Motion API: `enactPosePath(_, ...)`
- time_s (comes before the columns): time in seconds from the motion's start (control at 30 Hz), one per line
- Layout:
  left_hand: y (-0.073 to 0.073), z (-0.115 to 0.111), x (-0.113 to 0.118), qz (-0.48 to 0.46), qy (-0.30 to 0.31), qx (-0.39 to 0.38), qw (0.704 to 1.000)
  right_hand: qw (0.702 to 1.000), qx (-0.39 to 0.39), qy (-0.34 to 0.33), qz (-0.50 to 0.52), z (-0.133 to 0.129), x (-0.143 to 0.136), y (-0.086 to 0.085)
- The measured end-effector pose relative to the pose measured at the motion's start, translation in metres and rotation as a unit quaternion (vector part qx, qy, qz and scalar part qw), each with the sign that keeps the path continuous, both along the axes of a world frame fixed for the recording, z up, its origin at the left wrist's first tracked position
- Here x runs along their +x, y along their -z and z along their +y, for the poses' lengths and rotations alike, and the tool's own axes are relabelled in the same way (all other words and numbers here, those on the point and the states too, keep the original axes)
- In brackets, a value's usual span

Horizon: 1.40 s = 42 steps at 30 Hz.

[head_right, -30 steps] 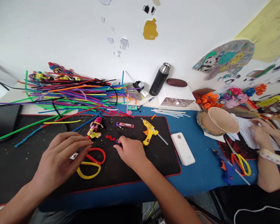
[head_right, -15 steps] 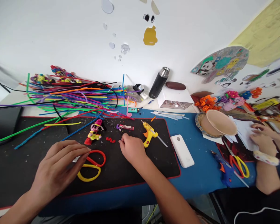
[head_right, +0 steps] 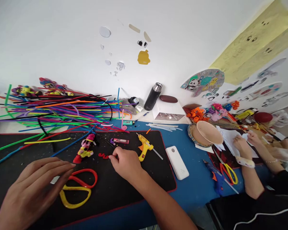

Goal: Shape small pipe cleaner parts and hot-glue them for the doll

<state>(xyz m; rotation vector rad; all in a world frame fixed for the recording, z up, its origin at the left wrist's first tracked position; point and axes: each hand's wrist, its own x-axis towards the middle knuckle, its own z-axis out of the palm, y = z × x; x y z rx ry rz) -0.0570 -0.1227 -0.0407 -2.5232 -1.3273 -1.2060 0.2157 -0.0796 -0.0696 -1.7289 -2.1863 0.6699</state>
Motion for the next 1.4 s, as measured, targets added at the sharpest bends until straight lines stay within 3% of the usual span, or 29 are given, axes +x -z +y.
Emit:
enactPosePath(0.23, 0.003, 0.024, -0.028, -0.013, -0.064, 0.018, 0.998, 0.991, 0.016, 0.060, 0.117, 0.018, 0.005, -0.007)
enactPosePath(0.47, -0.006, 0.071, -0.053, -0.022, -0.135, 0.056, 0.989, 0.990, 0.020, 0.059, 0.126, 0.053, 0.003, -0.011)
enactPosePath(0.63, 0.008, 0.094, -0.057, -0.017, -0.153, 0.070, 0.986, 0.990, 0.040, 0.037, 0.132, 0.084, -0.011, -0.013)
enactPosePath(0.77, 0.021, 0.093, -0.060, -0.030, -0.141, 0.060, 0.988, 0.991, 0.048, 0.017, 0.124, 0.109, -0.025, -0.010)
enactPosePath(0.93, 0.029, 0.085, -0.065, -0.113, -0.250, 0.024, 0.961, 0.989, 0.054, 0.027, 0.137, 0.138, -0.044, -0.002)
enactPosePath(1.07, 0.037, 0.086, -0.064, -0.117, -0.219, -0.009, 0.969, 0.988, 0.053, 0.020, 0.145, 0.162, -0.062, 0.001)
enactPosePath(1.23, 0.040, 0.086, -0.061, -0.140, -0.203, -0.019, 0.969, 0.993, 0.090, 0.003, 0.078, 0.190, -0.080, -0.005)
enactPosePath(1.33, 0.037, 0.084, -0.064, -0.203, -0.236, 0.004, 0.950, 0.994, 0.109, -0.015, 0.008, 0.201, -0.087, -0.009)
enactPosePath(1.4, 0.035, 0.083, -0.066, -0.277, -0.278, 0.019, 0.920, 0.993, 0.113, -0.026, -0.031, 0.205, -0.091, -0.008)
